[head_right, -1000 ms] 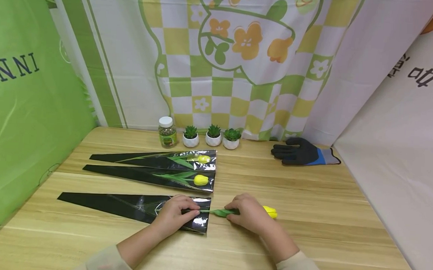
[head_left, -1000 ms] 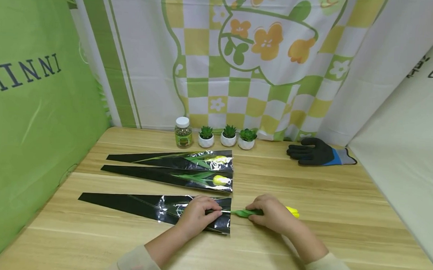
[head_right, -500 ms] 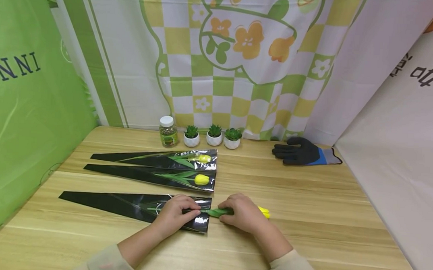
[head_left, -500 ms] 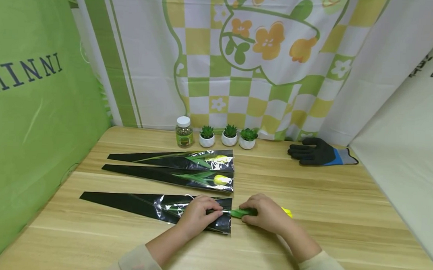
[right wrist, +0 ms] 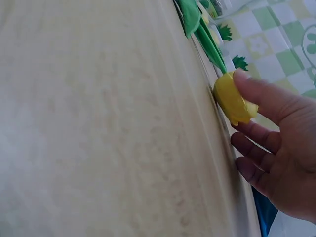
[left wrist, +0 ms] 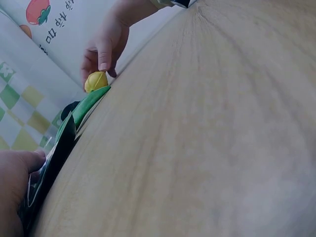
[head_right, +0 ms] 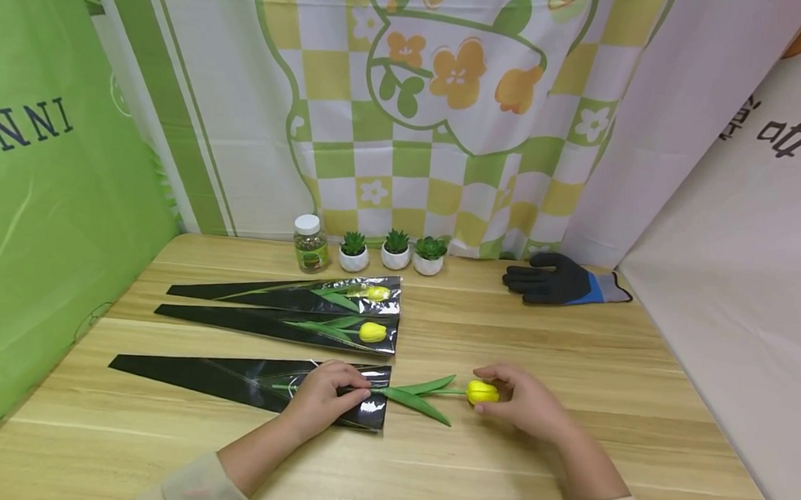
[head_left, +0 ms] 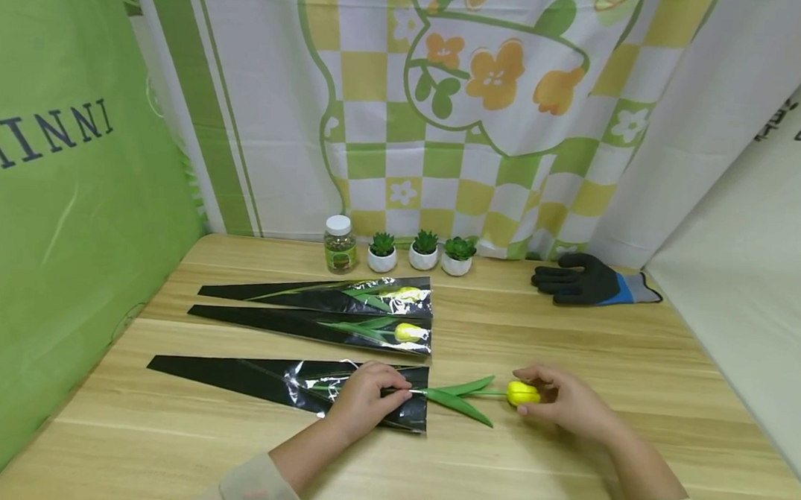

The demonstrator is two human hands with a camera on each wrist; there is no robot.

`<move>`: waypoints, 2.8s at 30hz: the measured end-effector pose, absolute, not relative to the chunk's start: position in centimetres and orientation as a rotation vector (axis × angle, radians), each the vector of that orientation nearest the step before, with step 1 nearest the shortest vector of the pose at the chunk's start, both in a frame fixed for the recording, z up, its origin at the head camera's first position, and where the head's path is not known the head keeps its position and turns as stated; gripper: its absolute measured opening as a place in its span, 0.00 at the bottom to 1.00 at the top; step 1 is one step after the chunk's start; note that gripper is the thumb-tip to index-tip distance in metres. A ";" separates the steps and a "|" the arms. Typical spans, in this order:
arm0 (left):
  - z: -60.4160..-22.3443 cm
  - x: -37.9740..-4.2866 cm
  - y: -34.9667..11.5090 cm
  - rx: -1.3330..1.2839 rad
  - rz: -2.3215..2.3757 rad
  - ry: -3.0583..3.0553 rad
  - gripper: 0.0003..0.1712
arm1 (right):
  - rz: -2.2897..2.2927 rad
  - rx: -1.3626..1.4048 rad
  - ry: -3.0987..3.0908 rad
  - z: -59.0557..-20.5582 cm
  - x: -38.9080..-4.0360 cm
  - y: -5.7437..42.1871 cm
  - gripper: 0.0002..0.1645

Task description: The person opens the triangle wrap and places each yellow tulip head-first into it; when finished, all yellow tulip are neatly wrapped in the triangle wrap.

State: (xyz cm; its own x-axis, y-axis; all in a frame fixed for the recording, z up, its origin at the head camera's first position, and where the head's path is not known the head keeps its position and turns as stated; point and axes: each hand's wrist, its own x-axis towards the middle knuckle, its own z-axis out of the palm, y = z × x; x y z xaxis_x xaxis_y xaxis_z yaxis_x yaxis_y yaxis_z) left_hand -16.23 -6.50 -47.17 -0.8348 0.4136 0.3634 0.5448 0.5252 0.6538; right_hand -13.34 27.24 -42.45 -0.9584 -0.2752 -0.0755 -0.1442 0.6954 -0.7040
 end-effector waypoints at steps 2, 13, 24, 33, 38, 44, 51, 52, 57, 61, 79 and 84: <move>-47.1 -16.2 -6.5 -0.824 -1.204 -2.596 0.04 | -1.108 -0.294 2.698 -42.7 -13.3 27.9 0.32; -46.7 -16.0 -6.5 -0.824 -1.202 -2.598 0.04 | -1.117 -0.247 2.695 -43.1 -13.5 26.3 0.24; -46.3 -16.0 -6.4 -0.808 -1.283 -2.579 0.04 | -1.150 -0.297 2.679 -43.4 -14.3 21.5 0.22; -46.0 -15.9 -6.4 -0.811 -1.291 -2.568 0.05 | -1.197 -0.326 2.654 -43.8 -14.6 19.4 0.23; -45.8 -15.9 -6.4 -0.803 -1.298 -2.576 0.05 | -1.211 -0.378 2.655 -44.0 -14.7 18.4 0.22; -45.7 -15.8 -6.4 -0.798 -1.303 -2.569 0.05 | -1.231 -0.428 2.659 -44.4 -15.0 17.3 0.22; -45.5 -15.7 -6.4 -0.785 -1.331 -2.551 0.05 | -1.248 -0.418 2.668 -44.5 -15.0 16.8 0.21; -45.5 -15.7 -6.4 -0.784 -1.332 -2.548 0.05 | -1.249 -0.412 2.667 -44.5 -15.0 16.7 0.21; -45.4 -15.8 -6.4 -0.780 -1.334 -2.539 0.05 | -1.282 -0.414 2.640 -44.3 -15.0 16.4 0.21; -45.5 -15.8 -6.4 -0.784 -1.333 -2.525 0.05 | -1.357 -0.460 2.564 -44.3 -15.1 16.1 0.22; -45.4 -15.9 -6.5 -0.786 -1.330 -2.547 0.06 | -1.227 -0.439 2.696 -44.8 -15.5 13.7 0.13; -45.7 -16.0 -6.5 -0.816 -1.299 -2.519 0.06 | -1.214 -0.438 2.719 -44.8 -15.5 13.7 0.12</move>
